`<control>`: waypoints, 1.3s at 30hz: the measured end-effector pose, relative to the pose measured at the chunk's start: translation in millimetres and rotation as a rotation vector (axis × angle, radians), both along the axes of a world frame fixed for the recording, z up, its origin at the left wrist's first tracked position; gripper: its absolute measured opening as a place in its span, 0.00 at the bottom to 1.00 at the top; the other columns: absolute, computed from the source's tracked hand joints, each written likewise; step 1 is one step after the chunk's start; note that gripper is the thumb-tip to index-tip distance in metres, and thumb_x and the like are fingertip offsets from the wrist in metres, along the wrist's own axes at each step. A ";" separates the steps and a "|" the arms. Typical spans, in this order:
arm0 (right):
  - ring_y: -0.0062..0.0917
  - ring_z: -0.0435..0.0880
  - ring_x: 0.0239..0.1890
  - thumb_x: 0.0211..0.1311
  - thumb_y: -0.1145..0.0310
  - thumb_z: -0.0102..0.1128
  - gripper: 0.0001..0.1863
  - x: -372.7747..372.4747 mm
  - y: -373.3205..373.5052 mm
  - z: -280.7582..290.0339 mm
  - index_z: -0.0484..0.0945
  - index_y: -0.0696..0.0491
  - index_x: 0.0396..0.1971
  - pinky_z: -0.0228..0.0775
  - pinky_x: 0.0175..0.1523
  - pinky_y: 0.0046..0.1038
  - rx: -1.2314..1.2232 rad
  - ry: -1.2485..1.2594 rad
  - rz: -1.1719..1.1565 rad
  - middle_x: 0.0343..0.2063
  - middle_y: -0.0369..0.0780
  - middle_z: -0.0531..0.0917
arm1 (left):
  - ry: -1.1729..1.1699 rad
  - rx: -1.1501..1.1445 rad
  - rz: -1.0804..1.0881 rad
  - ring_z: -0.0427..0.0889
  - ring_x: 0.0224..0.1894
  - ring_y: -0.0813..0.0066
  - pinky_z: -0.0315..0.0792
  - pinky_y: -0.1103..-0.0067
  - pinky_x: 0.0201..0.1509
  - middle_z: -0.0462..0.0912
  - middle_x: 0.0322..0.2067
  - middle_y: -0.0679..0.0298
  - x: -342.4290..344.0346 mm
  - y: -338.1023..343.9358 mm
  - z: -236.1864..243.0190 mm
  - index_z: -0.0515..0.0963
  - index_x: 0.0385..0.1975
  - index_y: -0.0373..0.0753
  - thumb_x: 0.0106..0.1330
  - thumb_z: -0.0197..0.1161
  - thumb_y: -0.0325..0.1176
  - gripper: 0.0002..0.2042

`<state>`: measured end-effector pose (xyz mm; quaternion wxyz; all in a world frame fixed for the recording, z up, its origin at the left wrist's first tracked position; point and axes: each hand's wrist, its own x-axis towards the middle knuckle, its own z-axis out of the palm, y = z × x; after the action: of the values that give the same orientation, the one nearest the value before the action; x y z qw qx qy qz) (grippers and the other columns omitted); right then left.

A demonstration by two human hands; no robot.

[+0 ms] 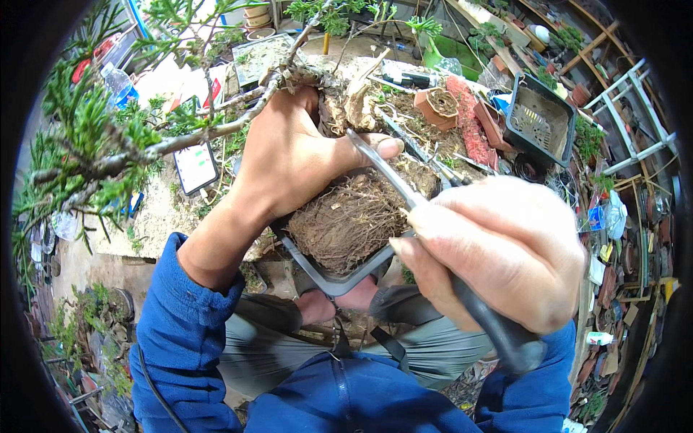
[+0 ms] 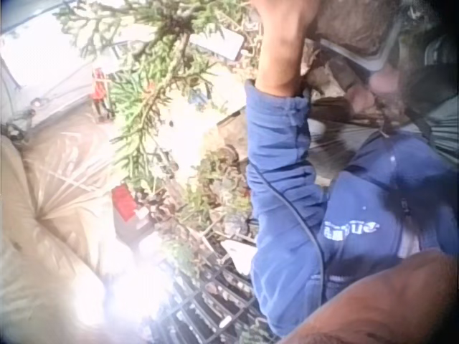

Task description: The person uses a metal root rake to loosen and remove soil from the root ball of a small bonsai tree held in a plastic tray. They scrape around the base of the trunk and between the roots to expose the root structure.

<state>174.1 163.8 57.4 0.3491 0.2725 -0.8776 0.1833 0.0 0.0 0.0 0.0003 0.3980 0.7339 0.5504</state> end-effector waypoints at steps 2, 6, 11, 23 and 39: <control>0.34 0.89 0.33 0.49 0.73 0.82 0.20 0.9 5.5 -12.9 0.87 0.51 0.44 0.83 0.38 0.32 0.056 0.062 -0.004 0.38 0.41 0.89 | 0.035 0.007 0.003 0.84 0.34 0.78 0.78 0.77 0.43 0.90 0.33 0.62 0.6 1.4 -3.1 0.87 0.41 0.33 0.57 0.81 0.40 0.18; 0.36 0.90 0.36 0.54 0.71 0.79 0.19 -12.1 19.6 -29.1 0.85 0.50 0.47 0.82 0.39 0.34 0.224 0.081 0.066 0.40 0.44 0.89 | -0.081 0.095 -0.038 0.85 0.35 0.77 0.79 0.75 0.43 0.89 0.34 0.63 4.0 0.9 -2.3 0.86 0.41 0.33 0.56 0.83 0.38 0.19; 0.35 0.89 0.32 0.60 0.64 0.78 0.18 -6.0 30.3 -26.9 0.83 0.53 0.46 0.82 0.37 0.33 -0.132 0.042 0.150 0.36 0.46 0.89 | -0.059 -0.058 -0.007 0.85 0.37 0.78 0.80 0.76 0.45 0.90 0.36 0.61 -1.5 -4.8 -1.6 0.86 0.42 0.32 0.54 0.84 0.38 0.21; 0.22 0.85 0.21 0.61 0.73 0.72 0.10 -14.1 11.3 18.6 0.85 0.64 0.36 0.77 0.29 0.23 -0.444 -0.199 -0.079 0.23 0.45 0.86 | -0.005 -0.048 0.103 0.91 0.38 0.63 0.82 0.72 0.48 0.92 0.38 0.55 7.0 -5.4 -0.3 0.88 0.42 0.36 0.47 0.85 0.47 0.26; 0.34 0.88 0.33 0.52 0.72 0.81 0.17 2.5 -2.7 -8.8 0.86 0.54 0.42 0.79 0.34 0.33 0.175 0.113 0.017 0.34 0.43 0.88 | 0.011 -0.033 0.048 0.90 0.40 0.66 0.80 0.71 0.51 0.92 0.39 0.57 5.6 -3.6 3.0 0.88 0.43 0.35 0.48 0.85 0.51 0.29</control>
<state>176.6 161.0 48.6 0.3716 0.3192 -0.8668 0.0933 5.6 -3.6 3.0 -0.0104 0.3831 0.7523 0.5359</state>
